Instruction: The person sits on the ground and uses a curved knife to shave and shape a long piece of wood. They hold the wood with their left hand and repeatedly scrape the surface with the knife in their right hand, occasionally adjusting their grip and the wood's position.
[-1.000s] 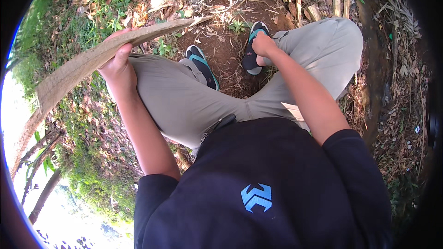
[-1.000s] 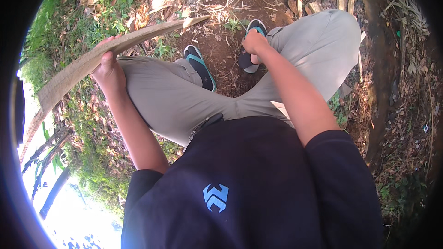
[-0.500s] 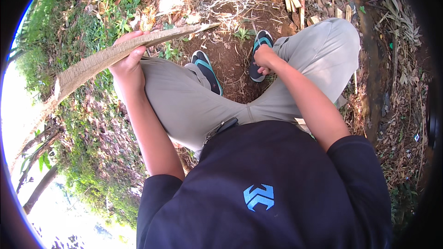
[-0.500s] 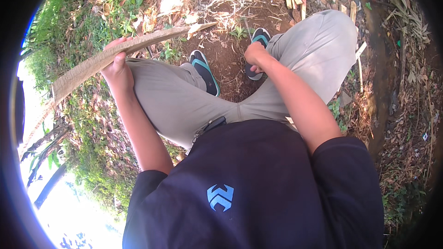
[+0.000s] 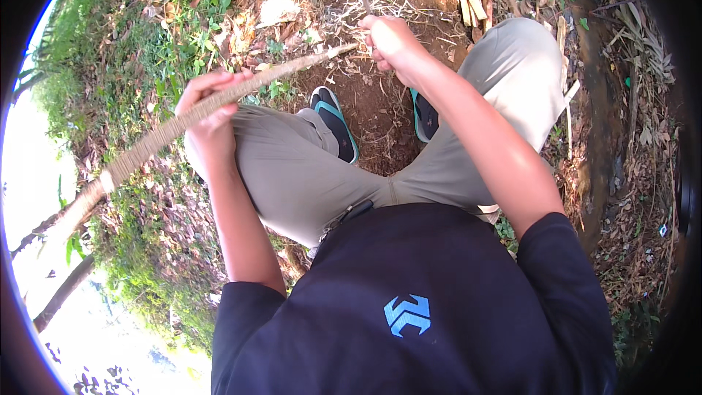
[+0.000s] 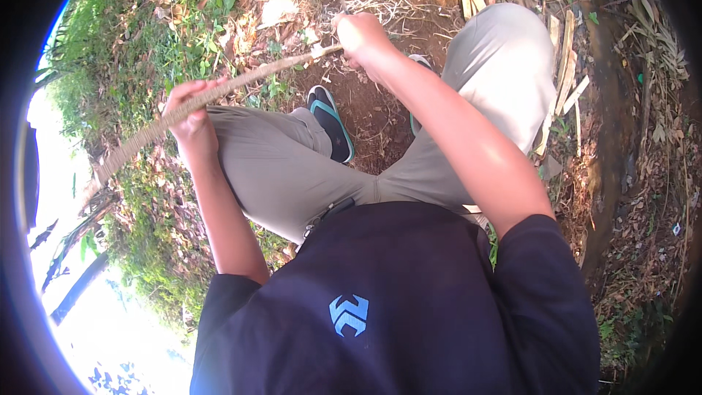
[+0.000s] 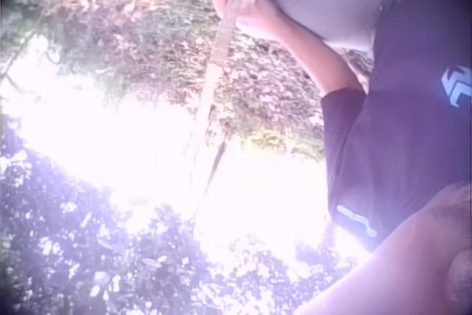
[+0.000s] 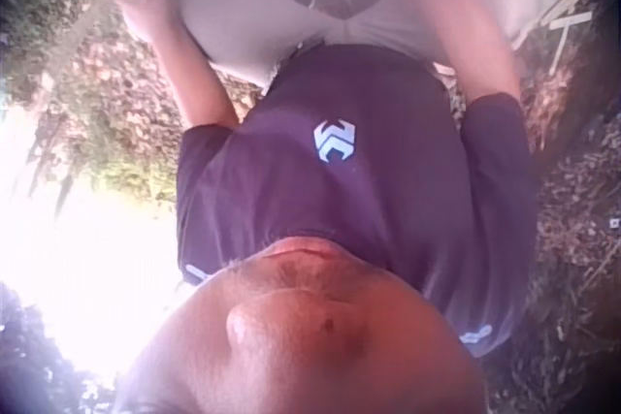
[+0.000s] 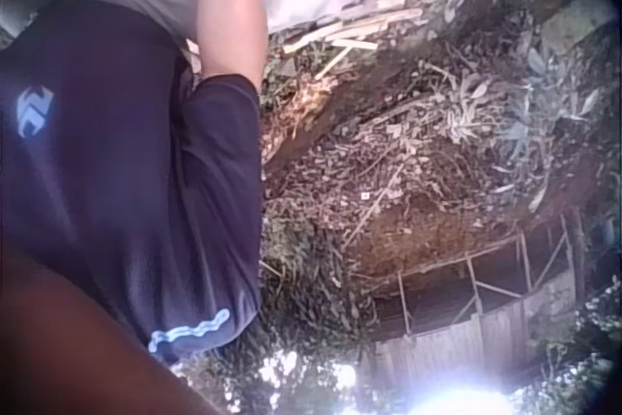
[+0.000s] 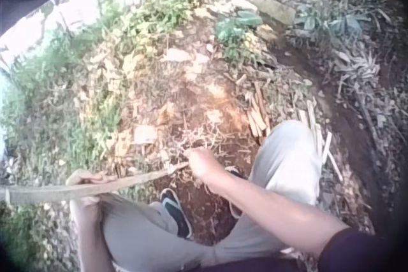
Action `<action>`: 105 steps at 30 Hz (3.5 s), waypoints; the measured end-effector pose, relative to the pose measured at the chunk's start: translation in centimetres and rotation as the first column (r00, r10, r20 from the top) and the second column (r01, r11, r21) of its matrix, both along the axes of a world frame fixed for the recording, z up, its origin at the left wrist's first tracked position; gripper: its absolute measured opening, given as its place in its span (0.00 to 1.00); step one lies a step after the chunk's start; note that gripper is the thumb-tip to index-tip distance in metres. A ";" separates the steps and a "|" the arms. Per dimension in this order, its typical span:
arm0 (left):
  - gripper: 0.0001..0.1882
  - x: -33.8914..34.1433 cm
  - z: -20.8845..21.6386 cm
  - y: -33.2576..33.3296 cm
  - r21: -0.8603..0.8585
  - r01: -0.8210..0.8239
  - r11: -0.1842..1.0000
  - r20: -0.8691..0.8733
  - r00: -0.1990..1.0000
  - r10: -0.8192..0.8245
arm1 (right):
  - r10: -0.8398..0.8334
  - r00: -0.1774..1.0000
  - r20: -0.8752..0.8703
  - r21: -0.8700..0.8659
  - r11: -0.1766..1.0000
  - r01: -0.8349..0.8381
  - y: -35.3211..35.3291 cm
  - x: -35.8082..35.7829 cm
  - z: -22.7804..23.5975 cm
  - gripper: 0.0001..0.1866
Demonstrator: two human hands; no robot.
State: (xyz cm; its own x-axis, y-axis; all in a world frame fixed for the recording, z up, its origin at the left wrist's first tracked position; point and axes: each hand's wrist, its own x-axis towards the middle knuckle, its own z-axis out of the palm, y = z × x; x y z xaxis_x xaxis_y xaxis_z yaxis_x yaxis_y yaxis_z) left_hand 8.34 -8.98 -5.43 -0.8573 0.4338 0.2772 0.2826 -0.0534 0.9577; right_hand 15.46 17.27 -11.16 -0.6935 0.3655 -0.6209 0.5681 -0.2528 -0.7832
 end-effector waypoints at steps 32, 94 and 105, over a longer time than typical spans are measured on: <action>0.32 5.1 -3.0 -2.6 -0.069 0.464 0.883 -0.108 0.877 -0.469 | 0.592 0.722 0.358 0.494 0.536 -0.685 -2.3 6.6 -1.3 0.20; 0.19 4.2 -3.7 8.9 -0.206 -0.269 0.941 0.639 0.692 0.338 | 0.386 0.826 0.410 0.488 0.672 -0.557 3.2 9.1 -0.2 0.18; 0.19 8.4 -13.7 4.3 0.080 -0.344 0.936 0.994 0.097 -0.050 | 0.461 0.807 0.368 0.421 0.691 -0.587 0.5 10.7 -4.3 0.18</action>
